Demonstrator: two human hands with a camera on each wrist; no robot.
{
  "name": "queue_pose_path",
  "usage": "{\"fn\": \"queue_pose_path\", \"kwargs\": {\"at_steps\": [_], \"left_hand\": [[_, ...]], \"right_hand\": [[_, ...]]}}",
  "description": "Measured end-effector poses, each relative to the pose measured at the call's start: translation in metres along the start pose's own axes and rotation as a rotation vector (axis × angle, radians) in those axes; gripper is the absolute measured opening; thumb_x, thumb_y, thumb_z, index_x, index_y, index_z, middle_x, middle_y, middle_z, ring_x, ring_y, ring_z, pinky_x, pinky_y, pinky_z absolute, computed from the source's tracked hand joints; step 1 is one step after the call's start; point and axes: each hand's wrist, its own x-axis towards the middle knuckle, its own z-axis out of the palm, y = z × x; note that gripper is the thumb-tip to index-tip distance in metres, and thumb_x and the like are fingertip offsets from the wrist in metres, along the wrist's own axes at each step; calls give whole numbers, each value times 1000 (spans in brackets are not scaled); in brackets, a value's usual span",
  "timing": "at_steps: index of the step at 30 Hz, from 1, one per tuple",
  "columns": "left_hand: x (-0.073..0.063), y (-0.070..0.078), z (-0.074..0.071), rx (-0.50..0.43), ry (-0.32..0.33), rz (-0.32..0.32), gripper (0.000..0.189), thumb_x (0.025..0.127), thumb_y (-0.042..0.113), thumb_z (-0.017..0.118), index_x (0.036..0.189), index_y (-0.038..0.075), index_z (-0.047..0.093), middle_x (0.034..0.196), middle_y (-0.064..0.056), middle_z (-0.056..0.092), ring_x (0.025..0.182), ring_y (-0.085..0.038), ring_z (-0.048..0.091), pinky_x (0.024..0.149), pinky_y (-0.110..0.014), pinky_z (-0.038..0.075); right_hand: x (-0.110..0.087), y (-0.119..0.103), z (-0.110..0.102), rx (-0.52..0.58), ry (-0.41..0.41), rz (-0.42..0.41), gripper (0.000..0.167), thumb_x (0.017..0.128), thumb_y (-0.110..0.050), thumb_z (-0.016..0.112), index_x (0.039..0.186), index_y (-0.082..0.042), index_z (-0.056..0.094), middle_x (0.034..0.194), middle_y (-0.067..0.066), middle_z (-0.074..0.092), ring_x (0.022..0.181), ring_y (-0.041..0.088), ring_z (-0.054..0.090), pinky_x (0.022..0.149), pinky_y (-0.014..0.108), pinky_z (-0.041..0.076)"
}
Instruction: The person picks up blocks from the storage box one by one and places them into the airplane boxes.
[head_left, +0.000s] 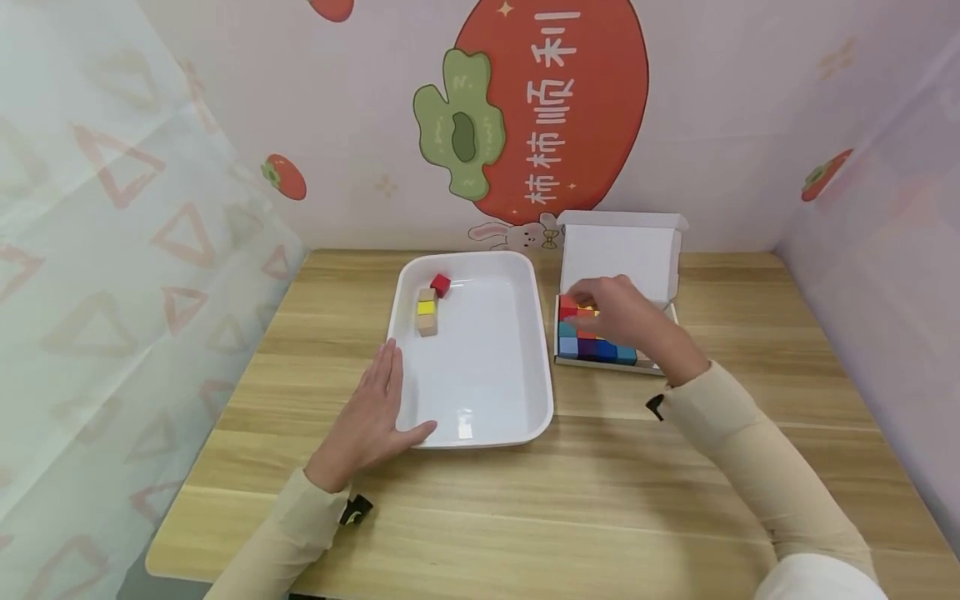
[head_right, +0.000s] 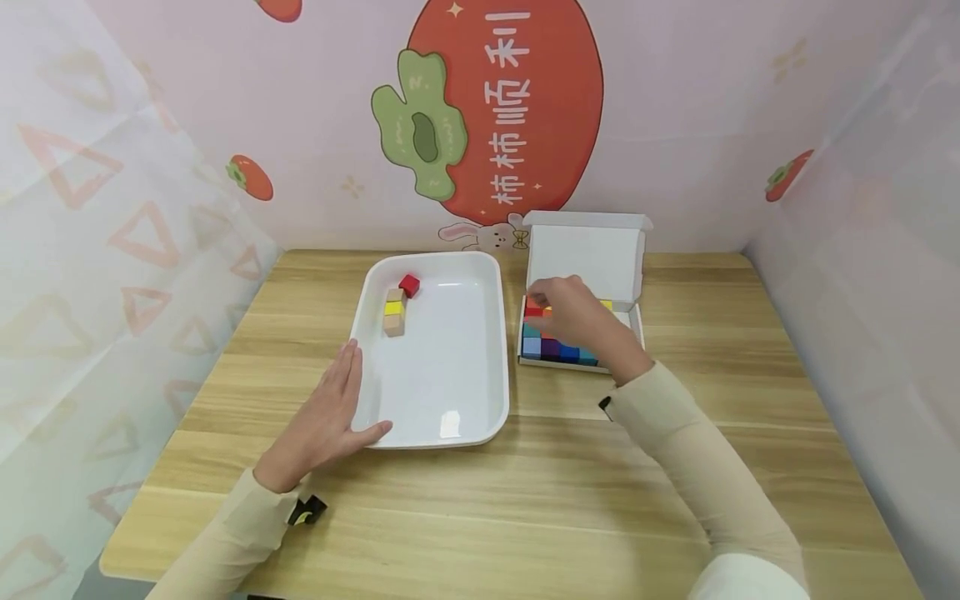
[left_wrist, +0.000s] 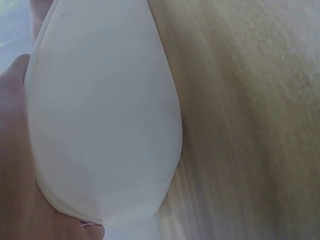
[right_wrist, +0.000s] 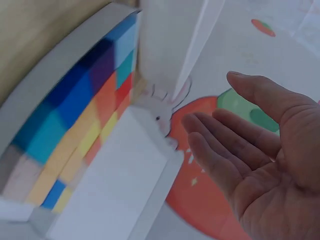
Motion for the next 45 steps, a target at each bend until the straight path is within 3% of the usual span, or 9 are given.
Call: {"fn": "queue_pose_path", "kwargs": {"at_steps": [4,10,19,29,38,45], "left_hand": [[1,0,-1,5,-1,2,122,92,69,62,166,-7,3,178,-24,-2,166,-43,4,133,-57,19],[2,0,0,4,3,8,123,91,70,62,166,-7,4,178,-24,-2,166,-43,4,133,-57,20],[3,1,-3,19,-4,-6,122,91,72,60,167,-6,5,178,-23,-1,166,-42,5,132,-57,21],[1,0,-4,9,-8,2,123,91,72,61,166,-7,5,178,-24,-2,166,-42,4,133,-56,20],[1,-1,-4,-4,3,13,122,91,70,62,166,-8,7,177,-24,-1,166,-42,5,133,-57,20],[0,-1,-2,1,3,10,122,91,70,62,166,-8,7,177,-25,1,166,-43,6,133,-57,20]], "right_hand": [[20,-25,3,8,0,-67,42,93,-21,82,130,-3,72,125,18,76,118,35,73,99,48,62],[49,-60,9,29,-64,-92,48,95,-22,81,138,-6,67,133,14,73,127,32,69,104,46,60],[89,-96,31,37,-148,-180,46,96,-21,79,138,-7,67,134,11,73,125,26,69,106,37,59],[128,-109,68,87,-213,-179,43,96,-18,79,136,-6,69,133,13,72,118,25,66,106,37,59],[144,-111,100,109,-259,-132,46,94,-18,82,137,-9,70,131,9,70,117,22,60,111,39,55],[153,-111,119,114,-228,-134,32,93,-19,83,124,-10,76,122,6,72,115,22,59,111,40,55]]}}
